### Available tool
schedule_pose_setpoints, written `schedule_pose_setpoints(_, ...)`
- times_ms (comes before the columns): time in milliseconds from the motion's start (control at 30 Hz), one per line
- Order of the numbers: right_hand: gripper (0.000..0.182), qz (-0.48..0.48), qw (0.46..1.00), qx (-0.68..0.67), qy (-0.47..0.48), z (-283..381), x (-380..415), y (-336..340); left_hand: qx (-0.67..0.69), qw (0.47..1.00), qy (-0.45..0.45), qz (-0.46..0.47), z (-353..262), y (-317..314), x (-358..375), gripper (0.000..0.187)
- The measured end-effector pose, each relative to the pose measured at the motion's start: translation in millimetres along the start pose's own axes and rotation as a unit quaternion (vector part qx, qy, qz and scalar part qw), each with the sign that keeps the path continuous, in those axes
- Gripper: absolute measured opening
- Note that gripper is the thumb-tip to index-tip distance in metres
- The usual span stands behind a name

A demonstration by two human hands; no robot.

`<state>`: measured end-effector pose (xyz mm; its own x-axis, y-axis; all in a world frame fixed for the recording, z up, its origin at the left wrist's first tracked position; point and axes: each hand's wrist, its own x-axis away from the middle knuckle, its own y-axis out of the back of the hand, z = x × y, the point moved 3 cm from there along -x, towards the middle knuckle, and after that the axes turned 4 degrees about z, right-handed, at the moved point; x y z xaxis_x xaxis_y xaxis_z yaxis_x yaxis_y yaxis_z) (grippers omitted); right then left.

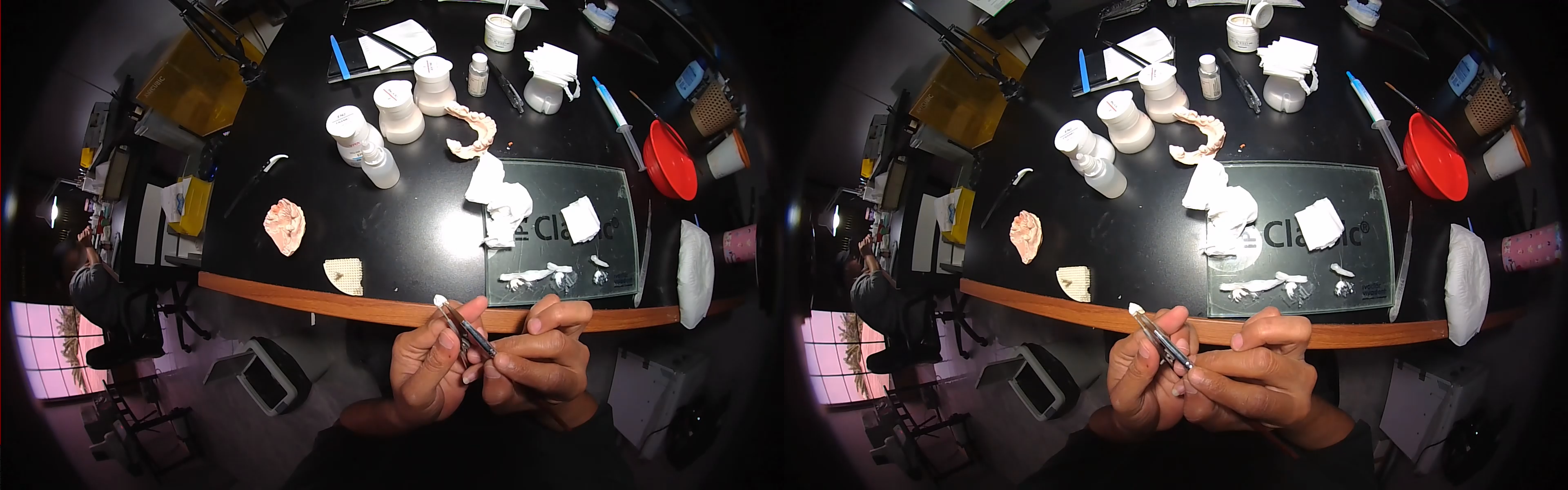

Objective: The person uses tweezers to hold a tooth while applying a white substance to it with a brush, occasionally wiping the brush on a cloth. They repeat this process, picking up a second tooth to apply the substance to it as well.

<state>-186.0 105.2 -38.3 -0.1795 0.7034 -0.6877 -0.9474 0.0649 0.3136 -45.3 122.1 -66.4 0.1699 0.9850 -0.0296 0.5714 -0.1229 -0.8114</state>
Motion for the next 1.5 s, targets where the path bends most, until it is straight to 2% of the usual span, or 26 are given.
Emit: schedule_pose_setpoints(1500, 0.017, -0.008, 1.0, 0.007, 0.003, 2.2, -2.7, 7.2, 0.025, 1.0, -0.002, -0.005, 0.9, -0.1, 0.7, 0.045)
